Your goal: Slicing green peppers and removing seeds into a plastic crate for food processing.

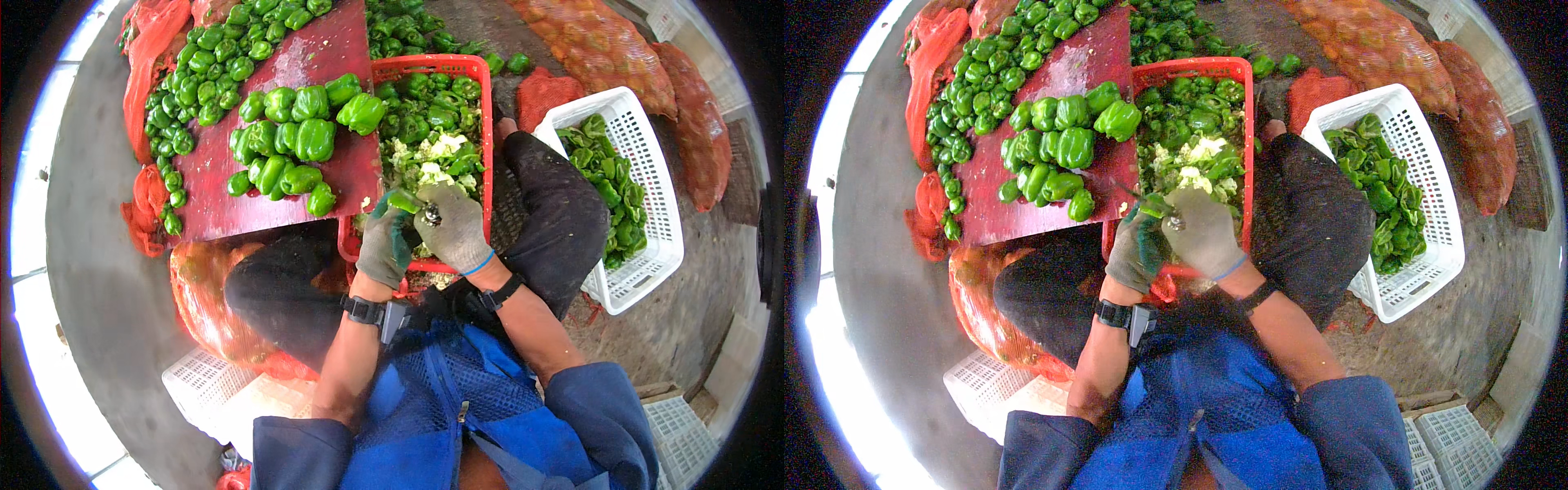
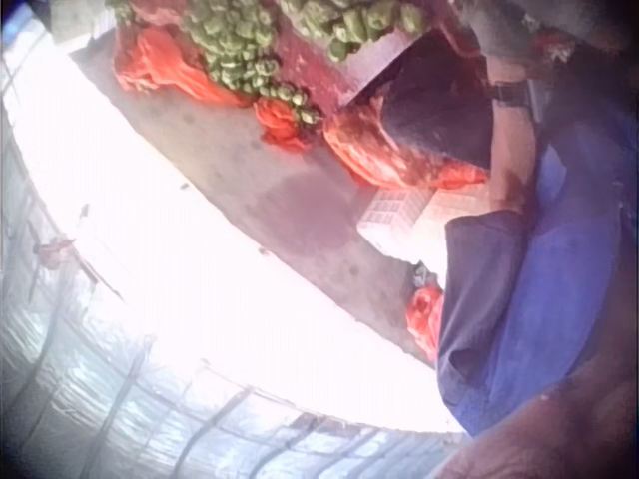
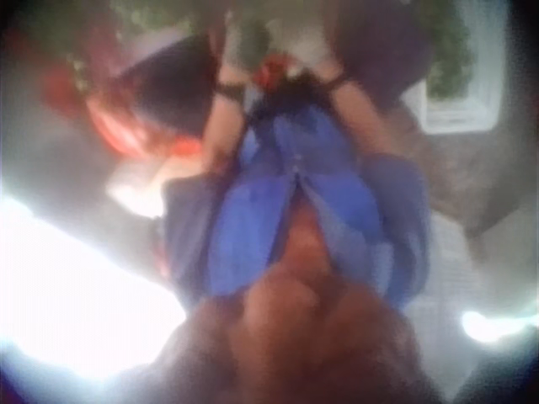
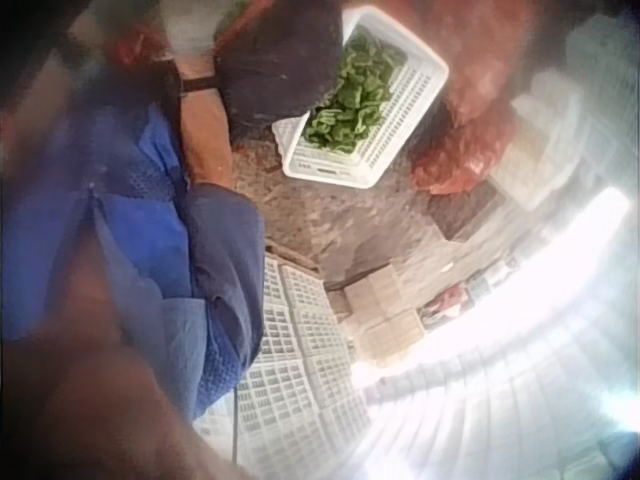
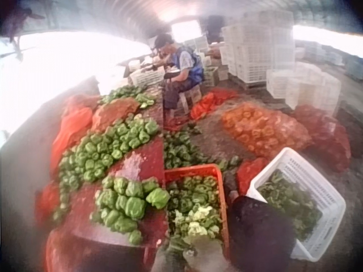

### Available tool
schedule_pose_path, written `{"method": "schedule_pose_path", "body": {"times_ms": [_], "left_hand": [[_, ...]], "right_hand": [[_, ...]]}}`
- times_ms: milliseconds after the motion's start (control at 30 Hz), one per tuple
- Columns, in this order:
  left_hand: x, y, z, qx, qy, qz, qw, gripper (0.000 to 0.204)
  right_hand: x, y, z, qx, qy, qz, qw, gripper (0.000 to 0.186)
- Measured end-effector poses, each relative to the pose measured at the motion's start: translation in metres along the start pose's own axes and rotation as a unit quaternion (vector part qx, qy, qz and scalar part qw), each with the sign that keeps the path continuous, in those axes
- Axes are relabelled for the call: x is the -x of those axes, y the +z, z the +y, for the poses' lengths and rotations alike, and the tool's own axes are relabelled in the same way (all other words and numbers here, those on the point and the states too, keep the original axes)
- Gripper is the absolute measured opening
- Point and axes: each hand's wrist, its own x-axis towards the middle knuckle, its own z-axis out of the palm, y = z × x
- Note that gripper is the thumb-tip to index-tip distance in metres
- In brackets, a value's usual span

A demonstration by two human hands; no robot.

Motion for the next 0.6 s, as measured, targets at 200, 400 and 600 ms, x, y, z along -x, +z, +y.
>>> {"method": "schedule_pose_path", "body": {"times_ms": [200, 400, 600], "left_hand": [[0.023, 0.017, 0.000, -0.091, 0.001, 0.020, 0.996, 0.033], [0.035, 0.024, -0.007, -0.111, 0.071, -0.028, 0.991, 0.061], [0.024, 0.003, -0.011, -0.384, 0.236, -0.038, 0.892, 0.073]], "right_hand": [[-0.016, 0.004, 0.022, -0.077, 0.177, 0.030, 0.981, 0.024], [-0.017, 0.001, 0.059, -0.338, 0.319, 0.054, 0.884, 0.020], [-0.019, -0.006, 0.053, -0.494, 0.384, 0.131, 0.769, 0.016]]}}
